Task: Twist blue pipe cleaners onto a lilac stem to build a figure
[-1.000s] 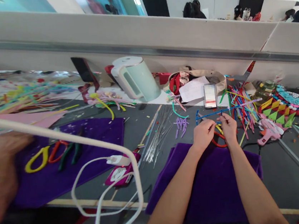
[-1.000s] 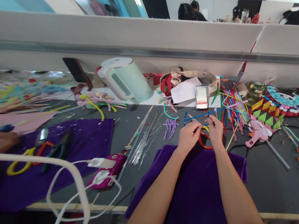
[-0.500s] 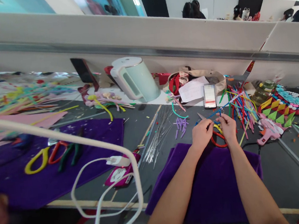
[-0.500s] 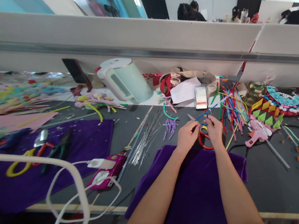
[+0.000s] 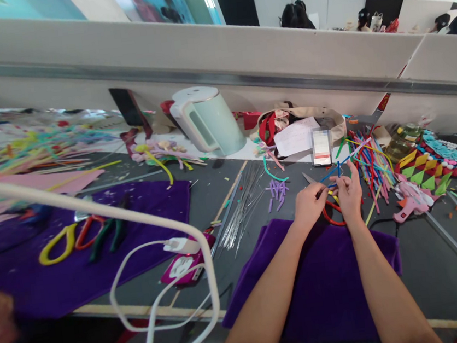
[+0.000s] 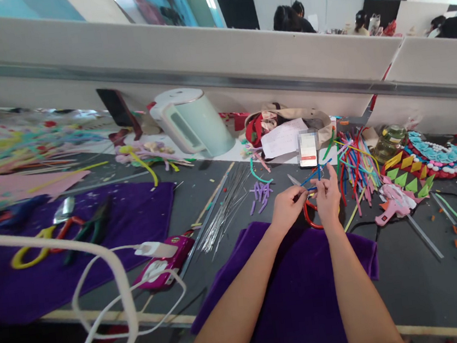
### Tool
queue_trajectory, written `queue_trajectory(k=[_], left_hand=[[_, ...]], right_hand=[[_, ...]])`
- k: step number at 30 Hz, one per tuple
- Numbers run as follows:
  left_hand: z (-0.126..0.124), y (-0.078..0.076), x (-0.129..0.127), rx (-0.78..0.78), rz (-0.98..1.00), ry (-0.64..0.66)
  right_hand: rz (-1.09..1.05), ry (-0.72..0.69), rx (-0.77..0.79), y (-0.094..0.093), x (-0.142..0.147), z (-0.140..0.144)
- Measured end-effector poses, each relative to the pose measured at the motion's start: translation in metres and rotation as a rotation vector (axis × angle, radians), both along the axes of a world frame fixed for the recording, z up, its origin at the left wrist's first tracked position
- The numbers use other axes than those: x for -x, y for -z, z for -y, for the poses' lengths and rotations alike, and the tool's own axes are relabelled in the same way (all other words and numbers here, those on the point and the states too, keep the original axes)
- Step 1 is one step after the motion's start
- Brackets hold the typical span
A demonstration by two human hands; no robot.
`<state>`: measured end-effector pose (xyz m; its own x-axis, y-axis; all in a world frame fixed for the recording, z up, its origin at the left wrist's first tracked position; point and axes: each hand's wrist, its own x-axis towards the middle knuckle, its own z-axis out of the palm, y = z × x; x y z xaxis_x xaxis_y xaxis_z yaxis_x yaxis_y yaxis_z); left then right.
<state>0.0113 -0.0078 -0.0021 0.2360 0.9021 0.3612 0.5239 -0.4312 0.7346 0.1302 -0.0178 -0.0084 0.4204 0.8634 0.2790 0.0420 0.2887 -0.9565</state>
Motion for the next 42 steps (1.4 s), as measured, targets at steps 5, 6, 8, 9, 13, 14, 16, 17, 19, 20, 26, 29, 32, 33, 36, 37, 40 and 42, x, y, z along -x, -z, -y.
queue_trajectory(k=[5,6,8,9,13,14,16,17,19,20,26,29,32,33,36,37,40,42], left_hand=[[0.002,0.000,0.000,-0.052,-0.088,0.044],[0.002,0.000,0.000,-0.064,-0.117,0.049],[0.003,0.001,0.000,-0.087,-0.172,0.046],[0.002,0.002,0.000,-0.096,-0.196,0.040],[0.002,0.005,0.001,-0.116,-0.277,0.026],[0.002,0.006,0.000,-0.120,-0.292,0.030],[0.002,0.007,0.000,-0.126,-0.310,0.039],[0.002,0.006,-0.001,-0.124,-0.308,0.039],[0.003,0.006,-0.002,-0.110,-0.265,0.029],[0.002,0.006,-0.002,-0.094,-0.218,0.020],[-0.004,0.011,-0.007,0.368,0.316,0.102],[-0.007,0.016,-0.009,0.578,0.545,0.161],[-0.006,0.019,-0.012,0.559,0.568,0.135],[-0.005,0.019,-0.012,0.533,0.540,0.116],[0.000,0.018,-0.015,0.372,0.381,0.081],[0.001,0.018,-0.015,0.291,0.314,0.081],[0.004,0.016,-0.015,0.089,0.148,0.080],[0.003,0.017,-0.014,0.055,0.114,0.043]], right_hand=[[0.055,0.037,0.054,0.009,-0.007,-0.007],[0.061,0.037,0.070,0.011,-0.008,-0.009],[0.080,0.037,0.099,0.017,-0.010,-0.012],[0.094,0.039,0.113,0.019,-0.011,-0.014],[0.131,0.041,0.148,0.025,-0.011,-0.017],[0.135,0.038,0.151,0.025,-0.011,-0.016],[0.147,0.033,0.154,0.024,-0.011,-0.014],[0.154,0.033,0.154,0.022,-0.010,-0.013],[0.156,0.044,0.152,0.019,-0.009,-0.010],[0.149,0.056,0.149,0.018,-0.009,-0.009],[0.106,0.133,0.075,0.015,-0.006,-0.008],[0.161,0.167,0.014,0.014,-0.005,-0.007],[0.328,0.274,-0.014,0.011,-0.003,-0.004],[0.398,0.314,-0.023,0.010,-0.002,-0.003],[0.601,0.321,-0.060,0.007,0.000,0.001],[0.658,0.284,-0.072,0.006,0.001,0.003],[0.736,0.176,-0.106,0.003,0.005,0.005],[0.702,0.134,-0.133,0.003,0.008,0.006]])
